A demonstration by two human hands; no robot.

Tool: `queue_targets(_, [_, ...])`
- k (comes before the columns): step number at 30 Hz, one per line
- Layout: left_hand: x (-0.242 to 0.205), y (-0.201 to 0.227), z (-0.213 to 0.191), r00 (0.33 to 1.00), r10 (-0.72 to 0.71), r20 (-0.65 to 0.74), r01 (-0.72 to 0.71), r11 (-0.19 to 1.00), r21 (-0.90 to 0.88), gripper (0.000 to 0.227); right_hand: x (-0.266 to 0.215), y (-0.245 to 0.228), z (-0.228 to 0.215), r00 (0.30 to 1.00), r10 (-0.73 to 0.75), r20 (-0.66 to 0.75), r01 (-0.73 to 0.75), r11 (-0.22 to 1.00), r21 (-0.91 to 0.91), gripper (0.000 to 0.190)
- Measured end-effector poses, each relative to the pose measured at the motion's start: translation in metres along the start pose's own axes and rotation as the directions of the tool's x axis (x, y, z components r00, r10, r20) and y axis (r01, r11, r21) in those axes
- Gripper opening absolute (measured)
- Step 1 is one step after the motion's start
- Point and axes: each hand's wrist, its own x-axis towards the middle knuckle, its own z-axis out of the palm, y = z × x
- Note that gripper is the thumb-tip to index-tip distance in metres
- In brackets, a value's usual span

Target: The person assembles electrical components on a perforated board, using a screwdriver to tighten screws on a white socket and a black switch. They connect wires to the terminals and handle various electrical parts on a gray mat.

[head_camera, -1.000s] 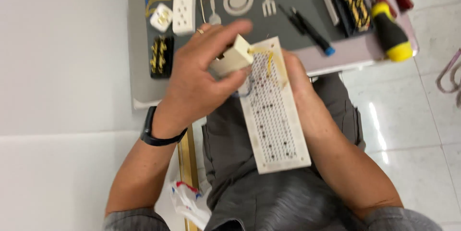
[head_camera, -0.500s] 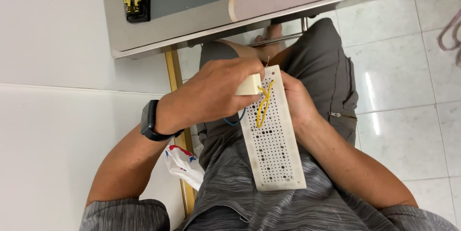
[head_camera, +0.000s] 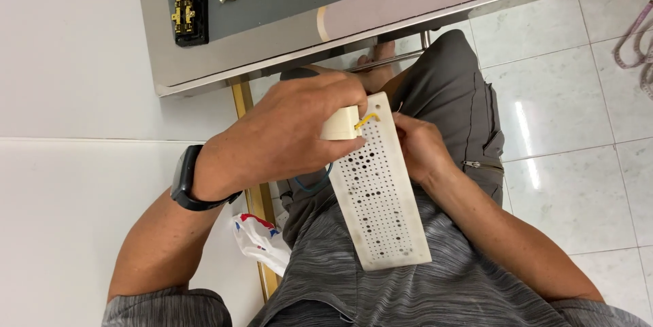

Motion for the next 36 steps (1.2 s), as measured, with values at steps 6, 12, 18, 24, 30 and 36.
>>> queue_targets(6, [0.004,0.006,-0.005,0.989,-0.123,0.076,0.124,0.992,-0.005,0.019,0.001,-0.014,-0.032,0.751,-0.658,-0.05,0.569,0.684,-0.456,0.014])
queue_targets(12, [0.016,0.01,0.002,0.999,0.011,-0.035,-0.012,1.0,-0.008,0.044,-0.089,-0.066,0.013,0.156,-0.762,0.628,0.92,-0.119,-0.373,0.05])
queue_targets(18, [0.009,0.011,0.011,0.977,0.079,-0.198,-0.095,0.993,-0.074,0.098,-0.097,-0.084,0.041,0.207,-0.561,0.801,0.958,-0.048,-0.281,0.045])
queue_targets(24, [-0.012,-0.017,0.008,0.982,-0.037,-0.185,-0.11,0.682,-0.723,0.077,-0.092,-0.079,0.032,0.442,-0.556,0.704,0.873,0.446,-0.196,0.034])
queue_targets(30, [-0.018,-0.065,0.084,0.971,0.007,-0.24,-0.219,0.433,-0.874,0.05,-0.083,-0.063,0.03,0.508,-0.61,0.608,0.831,0.533,-0.159,0.027])
queue_targets(36, [-0.014,-0.049,0.096,0.95,-0.045,-0.308,-0.185,0.714,-0.675,0.029,-0.065,-0.049,0.017,0.451,-0.727,0.517,0.867,0.496,-0.058,0.04])
